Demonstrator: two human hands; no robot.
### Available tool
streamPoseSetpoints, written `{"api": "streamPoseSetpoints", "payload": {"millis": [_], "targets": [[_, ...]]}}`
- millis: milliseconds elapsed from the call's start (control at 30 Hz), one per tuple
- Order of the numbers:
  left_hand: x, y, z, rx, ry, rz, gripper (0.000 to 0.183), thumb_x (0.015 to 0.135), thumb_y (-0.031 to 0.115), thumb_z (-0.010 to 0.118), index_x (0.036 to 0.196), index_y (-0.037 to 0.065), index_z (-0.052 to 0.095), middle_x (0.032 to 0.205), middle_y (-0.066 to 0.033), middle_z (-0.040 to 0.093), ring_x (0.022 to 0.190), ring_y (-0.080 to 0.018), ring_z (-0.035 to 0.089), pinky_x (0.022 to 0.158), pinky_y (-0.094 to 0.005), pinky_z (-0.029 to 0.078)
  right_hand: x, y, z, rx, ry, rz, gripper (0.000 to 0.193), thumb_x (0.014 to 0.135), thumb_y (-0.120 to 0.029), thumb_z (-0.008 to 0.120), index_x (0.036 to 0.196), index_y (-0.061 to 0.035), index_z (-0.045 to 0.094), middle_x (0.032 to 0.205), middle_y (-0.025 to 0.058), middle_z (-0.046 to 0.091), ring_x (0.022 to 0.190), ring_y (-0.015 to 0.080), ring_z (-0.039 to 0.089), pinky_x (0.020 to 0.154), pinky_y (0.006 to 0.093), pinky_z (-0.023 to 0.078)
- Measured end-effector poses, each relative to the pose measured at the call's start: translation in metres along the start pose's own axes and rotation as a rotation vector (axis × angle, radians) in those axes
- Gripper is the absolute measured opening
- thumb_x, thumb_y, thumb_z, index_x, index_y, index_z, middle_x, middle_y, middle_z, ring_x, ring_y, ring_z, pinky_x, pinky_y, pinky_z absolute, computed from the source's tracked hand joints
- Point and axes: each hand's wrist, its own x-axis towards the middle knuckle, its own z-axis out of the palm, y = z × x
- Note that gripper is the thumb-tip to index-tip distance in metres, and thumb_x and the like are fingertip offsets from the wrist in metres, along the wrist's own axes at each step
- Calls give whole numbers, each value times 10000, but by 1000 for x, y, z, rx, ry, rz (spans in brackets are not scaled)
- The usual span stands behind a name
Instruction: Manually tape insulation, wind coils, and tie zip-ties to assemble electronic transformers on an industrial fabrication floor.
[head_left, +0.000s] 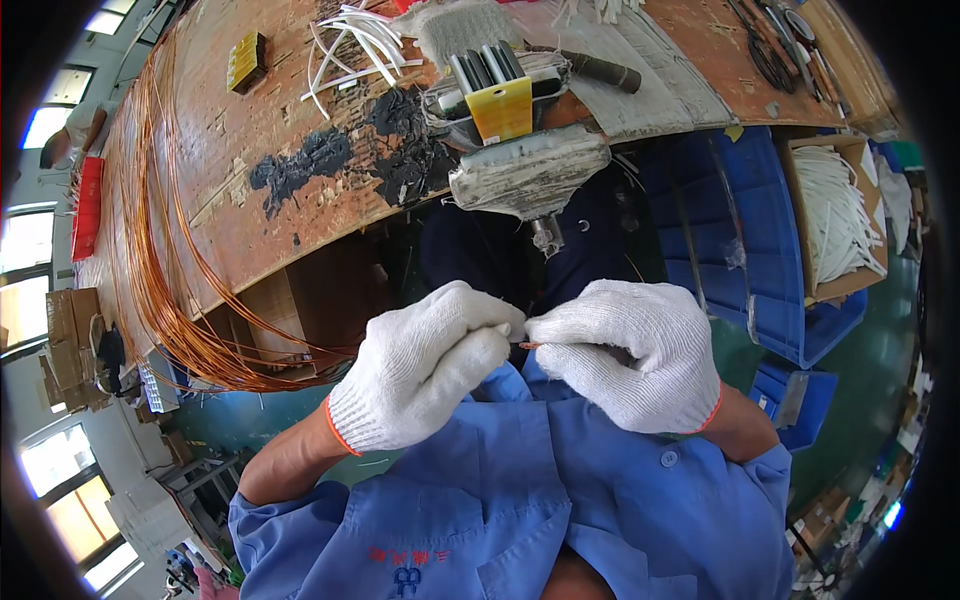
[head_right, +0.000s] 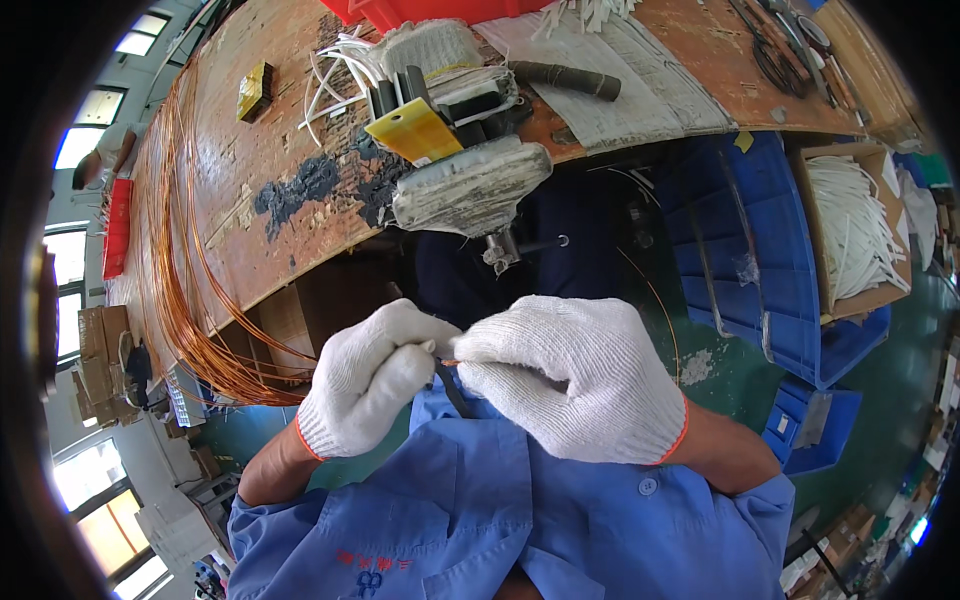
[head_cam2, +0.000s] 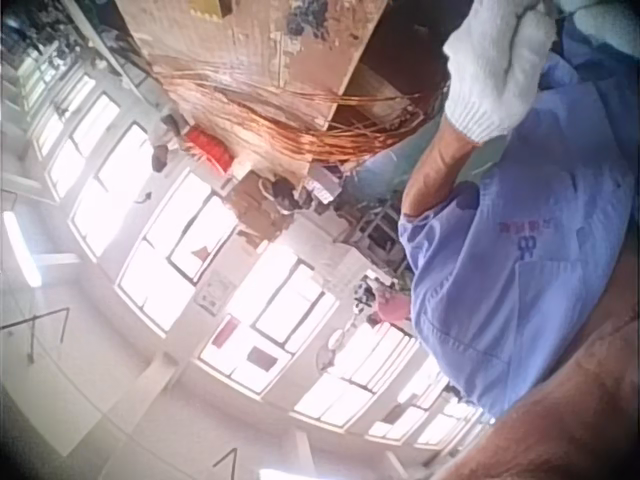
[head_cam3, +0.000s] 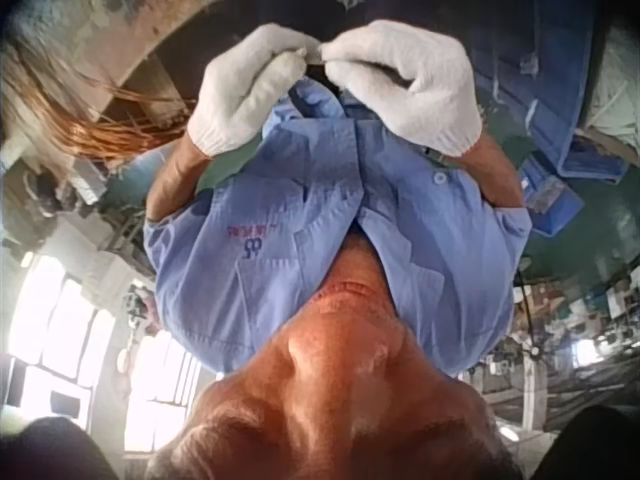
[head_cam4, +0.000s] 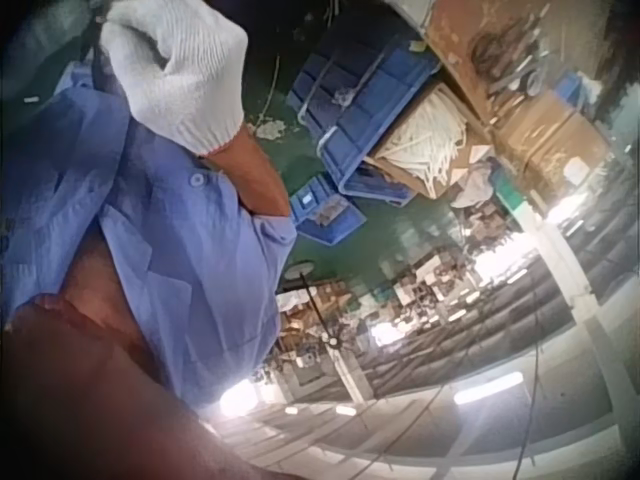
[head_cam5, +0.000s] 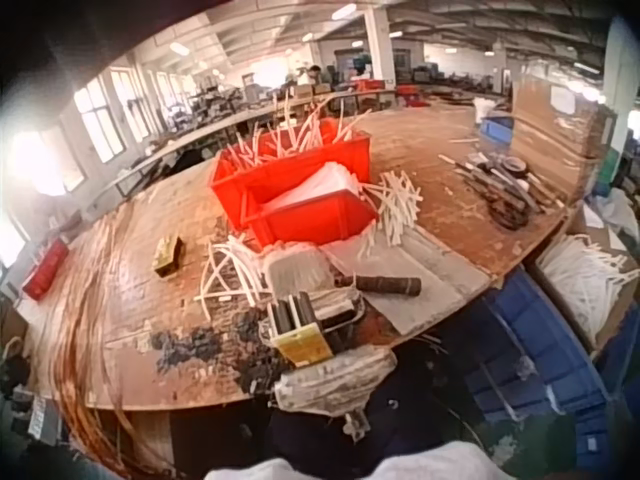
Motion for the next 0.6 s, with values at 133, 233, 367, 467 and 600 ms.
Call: {"api": "streamPoseSetpoints", "payload": {"millis": [133,233,367,467,600], "targets": [[0,-3,1,65,13,103,244,1057,112,757,1288,33,755,1041,-134,756,851,-297,784,749,-386,630,1,-3,1,22,-2,33,174,924,-43,884,1093,-33,844,987,131,831,826,238,818,715,322,631],[-2,-5,1,41,30,106,347,1078,282,771,1274,-3,754,968,-109,755,823,-236,709,745,-363,574,1,-3,2,-4,0,8,179,925,-46,885,1099,-35,845,979,128,829,830,237,818,718,320,630],[-4,-5,-2,130,17,137,283,1023,127,799,1300,76,778,992,-108,722,788,-286,760,696,-380,611,1,-4,4,-3,7,-6,179,924,-50,887,1098,-40,847,973,123,826,816,232,810,704,324,623],[-4,-5,-2,160,19,136,291,1013,133,810,1297,79,781,976,-107,710,770,-293,754,679,-383,606,2,0,7,-21,26,-63,172,924,-55,888,1090,-46,844,958,117,821,779,228,795,671,331,608],[-4,-5,-2,154,17,138,289,1007,137,819,1287,76,784,968,-111,701,753,-298,752,660,-388,602,2,0,8,-44,27,-80,165,918,-62,890,1074,-57,839,927,100,809,725,229,766,627,336,585]]}}
